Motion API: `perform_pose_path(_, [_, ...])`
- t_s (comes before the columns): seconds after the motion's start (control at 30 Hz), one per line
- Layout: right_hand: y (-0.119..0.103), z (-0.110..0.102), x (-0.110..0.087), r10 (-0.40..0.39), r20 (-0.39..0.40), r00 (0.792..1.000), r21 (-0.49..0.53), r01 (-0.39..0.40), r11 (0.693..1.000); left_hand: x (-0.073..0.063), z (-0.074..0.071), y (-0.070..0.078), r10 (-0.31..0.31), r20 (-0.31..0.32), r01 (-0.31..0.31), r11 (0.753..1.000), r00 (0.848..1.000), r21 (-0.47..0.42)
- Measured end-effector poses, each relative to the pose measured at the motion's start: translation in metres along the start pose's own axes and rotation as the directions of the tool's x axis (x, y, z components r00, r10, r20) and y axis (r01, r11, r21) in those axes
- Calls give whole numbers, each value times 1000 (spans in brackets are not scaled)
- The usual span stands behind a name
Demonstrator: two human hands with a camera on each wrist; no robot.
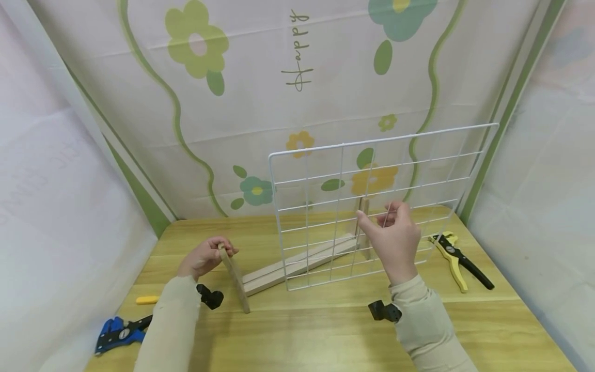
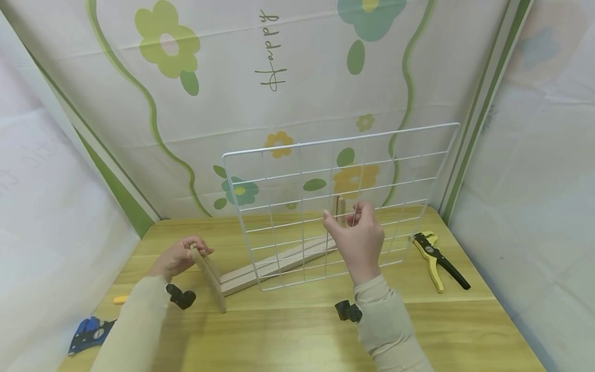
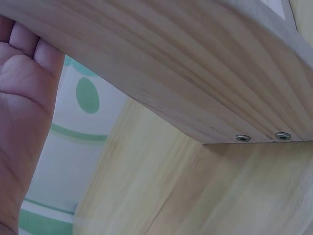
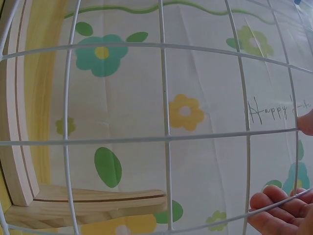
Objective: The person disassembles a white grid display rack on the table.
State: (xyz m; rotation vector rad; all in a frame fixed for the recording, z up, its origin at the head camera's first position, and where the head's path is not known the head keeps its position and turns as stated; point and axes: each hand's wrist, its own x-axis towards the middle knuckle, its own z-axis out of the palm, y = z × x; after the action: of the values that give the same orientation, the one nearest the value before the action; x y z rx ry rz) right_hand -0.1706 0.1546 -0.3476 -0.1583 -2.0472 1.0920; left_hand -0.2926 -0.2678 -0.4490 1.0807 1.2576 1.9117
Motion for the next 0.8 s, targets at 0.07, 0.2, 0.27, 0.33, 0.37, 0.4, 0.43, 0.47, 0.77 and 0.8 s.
perform_pose_path(0.07, [1, 0, -1, 0, 3, 1000, -4, 0, 1000, -5, -1, 0, 5, -6, -5, 1000, 1000, 2])
perform_pose_path(0.2, [4, 1, -3, -2, -3, 1000, -18, 2, 1000, -15, 0, 3, 9, -36, -9, 1000, 999, -10])
perform_pose_path(0.27, [5, 1, -3, -3, -6, 1000, -24, 3, 1000, -20, 1, 5, 13, -53, -14, 1000, 999, -14])
perform_pose_path(0.33, [6, 1, -4, -1, -5, 1000, -25, 1, 1000, -25, 4, 7, 22, -65, -23, 1000, 998, -21])
perform_pose_path(0.37, [6, 1, -4, 1, -4, 1000, -25, -1, 1000, -27, 6, 8, 29, -71, -31, 999, 997, -21])
perform_pose_path(0.4, [7, 1, -4, 4, -3, 1000, -24, -4, 1000, -30, 7, 9, 37, -76, -39, 999, 996, -23])
perform_pose_path(0.43, [7, 1, -5, 7, -2, 1000, -24, -7, 1000, -32, 8, 10, 47, -82, -49, 999, 996, -24])
perform_pose_path(0.47, [7, 2, -5, 10, 0, 1000, -24, -10, 1000, -35, 10, 11, 55, -89, -57, 998, 995, -25])
perform_pose_path(0.77, [10, 3, -8, 36, 14, 999, -29, -35, 999, -59, 16, 11, 183, -94, -187, 982, 979, -28])
perform_pose_path(0.8, [10, 3, -9, 35, 14, 999, -29, -35, 999, -62, 16, 11, 199, -88, -202, 979, 976, -25])
